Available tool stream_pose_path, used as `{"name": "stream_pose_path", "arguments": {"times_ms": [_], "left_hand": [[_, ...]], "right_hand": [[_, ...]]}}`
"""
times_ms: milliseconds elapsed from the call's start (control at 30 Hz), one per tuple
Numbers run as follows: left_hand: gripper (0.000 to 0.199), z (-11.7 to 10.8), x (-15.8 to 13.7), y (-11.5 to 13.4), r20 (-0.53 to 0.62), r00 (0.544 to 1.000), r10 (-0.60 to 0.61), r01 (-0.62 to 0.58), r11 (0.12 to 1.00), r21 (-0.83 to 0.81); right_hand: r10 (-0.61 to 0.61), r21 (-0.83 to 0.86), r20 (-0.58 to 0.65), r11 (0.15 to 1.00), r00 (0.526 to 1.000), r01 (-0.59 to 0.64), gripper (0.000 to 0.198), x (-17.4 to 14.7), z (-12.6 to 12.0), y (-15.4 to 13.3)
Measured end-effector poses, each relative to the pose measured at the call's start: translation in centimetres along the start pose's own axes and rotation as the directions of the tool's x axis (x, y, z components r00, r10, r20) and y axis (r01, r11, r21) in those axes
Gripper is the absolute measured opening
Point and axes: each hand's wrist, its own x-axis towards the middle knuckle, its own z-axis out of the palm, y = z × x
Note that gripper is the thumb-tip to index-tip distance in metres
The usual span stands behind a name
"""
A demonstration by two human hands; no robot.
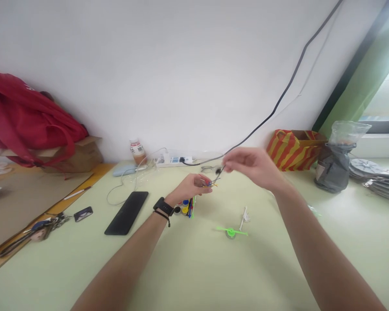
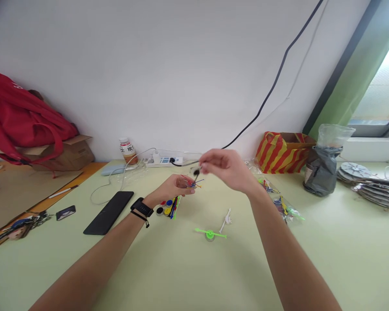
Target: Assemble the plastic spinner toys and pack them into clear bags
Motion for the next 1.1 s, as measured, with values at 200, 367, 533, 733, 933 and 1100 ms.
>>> {"name": "stream_pose_path", "arguments": {"times_ms": [200, 367, 533, 733, 933, 1100], "left_hand": [[0.045, 0.6, -0.2, 0.7, 0.061, 0.996, 0.069, -0.071, 0.997, 0.037], [0.047, 0.8, -0.3, 1.0, 0.067, 0.996, 0.059, -0.061, 0.998, 0.029], [0.046, 0.9, -0.4, 1.2, 0.028, 0.992, 0.122, -0.123, 0.992, 0.030], [0.043, 1.3, -0.4, 1.4, 0.033, 0.989, 0.144, -0.145, 0.989, 0.037], [0.042, 1.1, -0.5, 1.8, 0.025, 0.989, 0.143, -0.144, 0.989, 0.041], [0.041, 0.7, -0.4, 1.5, 0.031, 0.989, 0.146, -0.147, 0.989, 0.032]], "right_hand": [[-0.161, -0.155, -0.414, 0.982, 0.896, 0.104, 0.024, -0.1, -0.4, -0.1], [-0.151, -0.285, -0.235, 0.955, 0.960, 0.081, 0.021, 0.0, -0.4, 0.4], [-0.108, -0.475, -0.107, 0.879, 0.988, 0.044, 0.019, 0.1, 0.0, 0.7], [0.056, -0.588, -0.033, 0.806, 0.998, -0.064, 0.022, 0.0, 0.3, 0.5], [0.030, -0.663, -0.025, 0.748, 0.999, -0.039, 0.025, -0.3, 0.4, -0.2], [0.110, -0.658, 0.036, 0.751, 0.993, -0.059, 0.019, -0.4, 0.5, -0.7]]}}
